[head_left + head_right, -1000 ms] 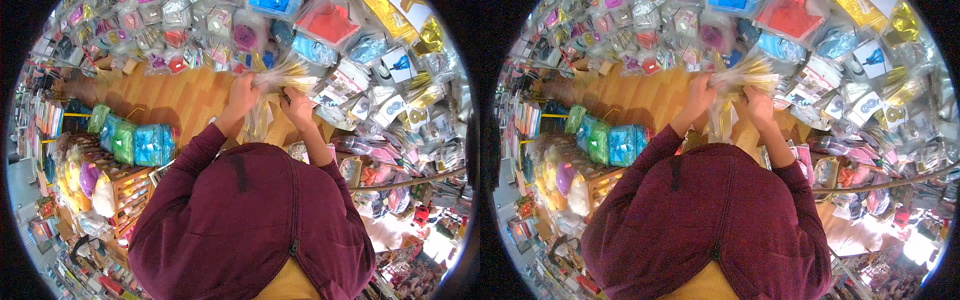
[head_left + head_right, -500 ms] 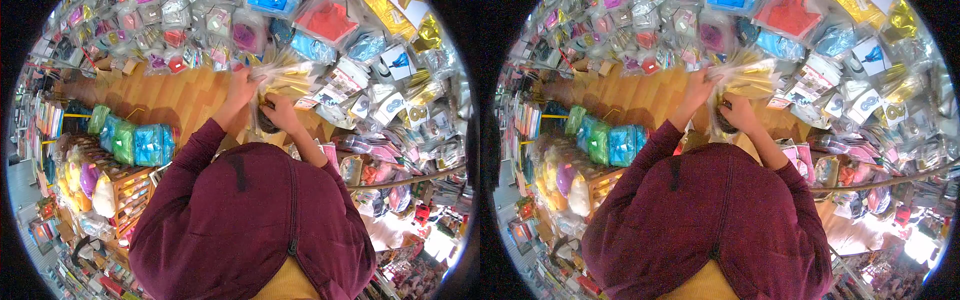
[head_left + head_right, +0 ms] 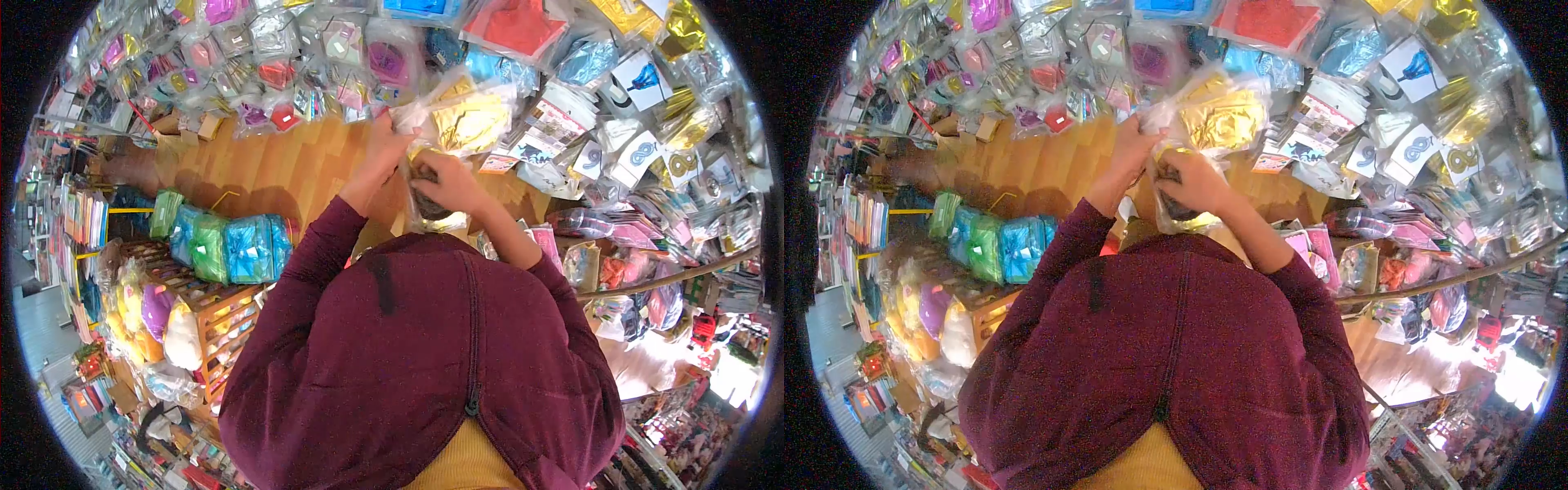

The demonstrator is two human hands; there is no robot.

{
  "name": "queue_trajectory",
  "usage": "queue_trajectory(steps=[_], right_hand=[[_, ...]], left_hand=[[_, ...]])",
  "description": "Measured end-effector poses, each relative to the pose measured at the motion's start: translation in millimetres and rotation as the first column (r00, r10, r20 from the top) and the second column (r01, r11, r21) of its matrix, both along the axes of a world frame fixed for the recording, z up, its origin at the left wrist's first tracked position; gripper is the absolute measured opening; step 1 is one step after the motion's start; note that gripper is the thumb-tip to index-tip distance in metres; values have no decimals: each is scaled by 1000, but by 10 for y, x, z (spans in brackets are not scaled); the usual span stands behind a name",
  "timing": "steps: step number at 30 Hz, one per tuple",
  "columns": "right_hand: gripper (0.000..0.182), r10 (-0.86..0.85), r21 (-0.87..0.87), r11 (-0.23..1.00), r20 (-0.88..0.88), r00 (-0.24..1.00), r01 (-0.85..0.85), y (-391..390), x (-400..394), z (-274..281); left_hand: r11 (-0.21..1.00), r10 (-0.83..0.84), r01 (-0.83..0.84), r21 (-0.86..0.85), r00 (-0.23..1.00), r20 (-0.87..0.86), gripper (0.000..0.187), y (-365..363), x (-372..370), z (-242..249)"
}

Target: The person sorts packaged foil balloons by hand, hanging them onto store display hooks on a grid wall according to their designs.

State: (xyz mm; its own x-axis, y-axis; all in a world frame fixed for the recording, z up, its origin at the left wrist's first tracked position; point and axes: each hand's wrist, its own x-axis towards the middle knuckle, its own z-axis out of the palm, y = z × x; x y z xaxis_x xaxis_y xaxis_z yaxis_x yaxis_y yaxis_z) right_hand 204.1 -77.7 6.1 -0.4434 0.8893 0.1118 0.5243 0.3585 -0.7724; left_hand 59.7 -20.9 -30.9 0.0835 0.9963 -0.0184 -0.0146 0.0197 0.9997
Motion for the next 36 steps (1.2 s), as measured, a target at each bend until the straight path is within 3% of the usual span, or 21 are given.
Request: queue_trajectory(steps=[2, 4, 6, 8, 9, 11, 12, 14, 15, 18, 21, 23, 24, 25, 26, 27, 29, 31, 33, 34, 36], right_hand=[[19, -16, 5, 1000, -235, 972, 18, 81, 257, 68], [23, -340, -172, 939, -348, 874, 297, 230, 553, 312], [25, -357, 36, 875, -627, 692, 484, 382, 651, 467], [27, -309, 248, 854, -467, 828, 458, 378, 480, 628], [30, -298, 125, 920, -392, 870, 372, 369, 379, 483], [35, -125, 315, 934, -152, 980, 168, 161, 113, 194], [37, -127, 447, 881, -98, 987, 158, 91, 55, 41], [34, -110, 467, 876, -49, 993, 120, -11, 76, 38], [32, -94, 409, 906, -55, 994, 109, -67, 153, -8], [27, -94, 362, 924, -93, 991, 122, -258, 341, -167], [24, -67, 16, 997, -128, 990, 69, -290, 707, -541], [22, -356, -123, 934, -281, 891, 334, -259, 921, -454], [23, -499, -34, 859, -281, 820, 511, -183, 1030, -434], [23, -644, -181, 763, -277, 713, 620, -123, 1082, -191], [26, -680, -202, 717, -418, 603, 668, -37, 1073, 15], [27, -562, -12, 754, -528, 637, 656, 95, 1043, 162], [31, -412, 350, 734, -453, 791, 582, 298, 739, 506], [38, -263, 451, 806, -308, 914, 384, 431, 240, 459], [45, -409, 645, 687, -37, 912, 334, 463, -147, 492], [45, -418, 656, 675, -39, 908, 339, 506, -156, 473], [42, -462, 658, 641, -81, 883, 395, 638, -87, 323]], left_hand=[[1000, 23, -22, 18, 999, -48, 37, 17, -28, 37], [1000, 23, -23, -1, 1000, 9, 37, 59, -46, -31], [1000, 9, -8, -19, 998, 58, 37, 21, -41, -39], [1000, -3, 3, 0, 972, 234, 26, -15, 75, 102], [1000, -19, 18, 5, 972, 233, 26, -28, 121, 195], [997, 58, -28, -74, 895, 442, 25, -56, 201, 352], [997, 50, -21, -70, 895, 444, 25, -71, 216, 338], [984, 166, -106, -143, 836, 523, 26, -56, 183, 274], [981, 178, -138, -134, 915, 361, 27, -44, 120, 259], [968, 199, -119, -219, 896, 396, 27, -3, 61, 166], [986, 154, -128, -102, 936, 316, 26, 20, 29, 196], [991, 134, -137, -3, 965, 226, 26, 92, -72, 138], [993, 103, -114, 41, 972, 209, 26, 151, -144, 80], [993, 66, -82, 80, 980, 187, 27, 157, -199, 43], [995, 51, -65, 75, 982, 180, 27, 138, -211, 105], [998, 5, -19, 60, 974, 225, 27, 151, -182, 240], [997, -68, 56, 54, 960, 272, 28, 163, -97, 359], [990, -97, 125, -64, 937, 335, 30, 157, 26, 424], [987, -118, 153, -47, 895, 430, 31, 90, 100, 556], [986, -112, 158, -44, 844, 524, 32, 71, 91, 613], [997, -80, 67, 44, 906, 417, 31, 151, 14, 497]])
